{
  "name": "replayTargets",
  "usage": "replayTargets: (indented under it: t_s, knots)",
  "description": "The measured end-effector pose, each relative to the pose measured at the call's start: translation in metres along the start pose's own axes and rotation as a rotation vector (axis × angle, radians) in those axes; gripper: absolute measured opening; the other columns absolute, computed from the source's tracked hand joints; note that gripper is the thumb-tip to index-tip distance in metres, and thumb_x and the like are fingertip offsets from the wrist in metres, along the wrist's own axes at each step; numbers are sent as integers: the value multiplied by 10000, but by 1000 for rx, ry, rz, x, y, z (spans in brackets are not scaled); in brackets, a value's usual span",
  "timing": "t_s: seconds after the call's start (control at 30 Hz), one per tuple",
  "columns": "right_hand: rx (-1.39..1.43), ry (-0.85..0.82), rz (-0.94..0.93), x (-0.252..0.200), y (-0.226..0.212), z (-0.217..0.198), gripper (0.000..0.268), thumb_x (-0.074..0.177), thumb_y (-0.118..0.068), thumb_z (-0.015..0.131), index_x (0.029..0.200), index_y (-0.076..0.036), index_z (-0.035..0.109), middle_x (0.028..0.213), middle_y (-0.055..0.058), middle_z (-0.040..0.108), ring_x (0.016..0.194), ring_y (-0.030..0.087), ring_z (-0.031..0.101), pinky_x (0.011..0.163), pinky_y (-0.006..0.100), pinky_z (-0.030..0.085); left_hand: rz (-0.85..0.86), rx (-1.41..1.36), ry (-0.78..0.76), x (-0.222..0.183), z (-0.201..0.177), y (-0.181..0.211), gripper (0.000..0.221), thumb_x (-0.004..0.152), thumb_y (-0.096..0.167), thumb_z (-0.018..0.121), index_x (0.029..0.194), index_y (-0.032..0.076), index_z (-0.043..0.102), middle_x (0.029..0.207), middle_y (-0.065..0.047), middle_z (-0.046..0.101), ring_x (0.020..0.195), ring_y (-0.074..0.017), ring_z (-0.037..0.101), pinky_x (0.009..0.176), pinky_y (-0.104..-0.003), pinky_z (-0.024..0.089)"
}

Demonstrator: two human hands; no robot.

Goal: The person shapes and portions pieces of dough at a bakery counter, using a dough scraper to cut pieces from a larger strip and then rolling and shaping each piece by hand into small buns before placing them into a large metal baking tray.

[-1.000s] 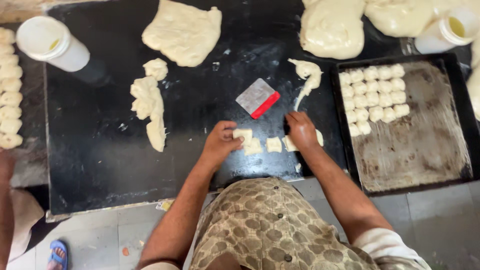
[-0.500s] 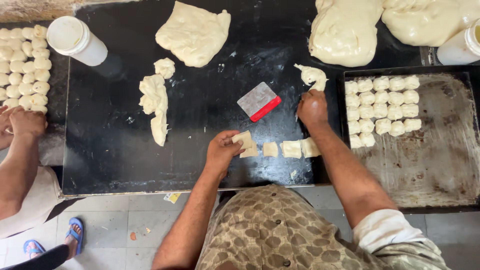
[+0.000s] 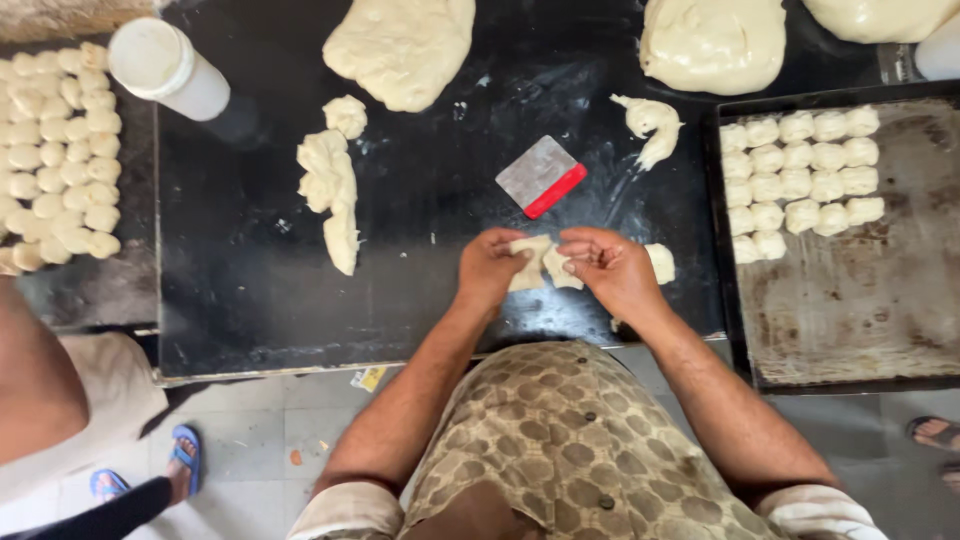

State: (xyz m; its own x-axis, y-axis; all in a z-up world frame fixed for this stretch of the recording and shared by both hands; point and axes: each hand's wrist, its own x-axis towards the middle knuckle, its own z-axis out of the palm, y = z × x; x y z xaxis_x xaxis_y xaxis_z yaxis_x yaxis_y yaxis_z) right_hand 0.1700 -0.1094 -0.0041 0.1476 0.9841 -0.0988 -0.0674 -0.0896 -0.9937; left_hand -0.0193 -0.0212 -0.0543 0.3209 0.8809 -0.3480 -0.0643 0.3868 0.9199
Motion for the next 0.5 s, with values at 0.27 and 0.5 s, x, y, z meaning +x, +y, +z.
replayTargets:
  t_s: [0.27, 0.5]
  knots:
    - [21, 171, 234, 19, -16, 15, 154, 1007, -95, 743, 1072, 43, 760, 901, 78, 705, 728, 80, 583, 615, 227, 463, -18, -304, -362, -8, 7, 32, 453, 815, -34, 714, 1221, 74, 545, 1009, -79, 737, 894, -137, 722, 773, -264, 610]
    - [-968, 142, -824, -9, -75, 33, 256, 833, -38, 813, 1072, 20, 742, 1045, 157, 680, 954, 311, 645, 815, 419, 539, -79, -153, -263, -4, 25, 46, 312, 873, -46, 700, 1178, -106, 675, 1024, -182, 732, 833, -219, 731, 664, -321, 633]
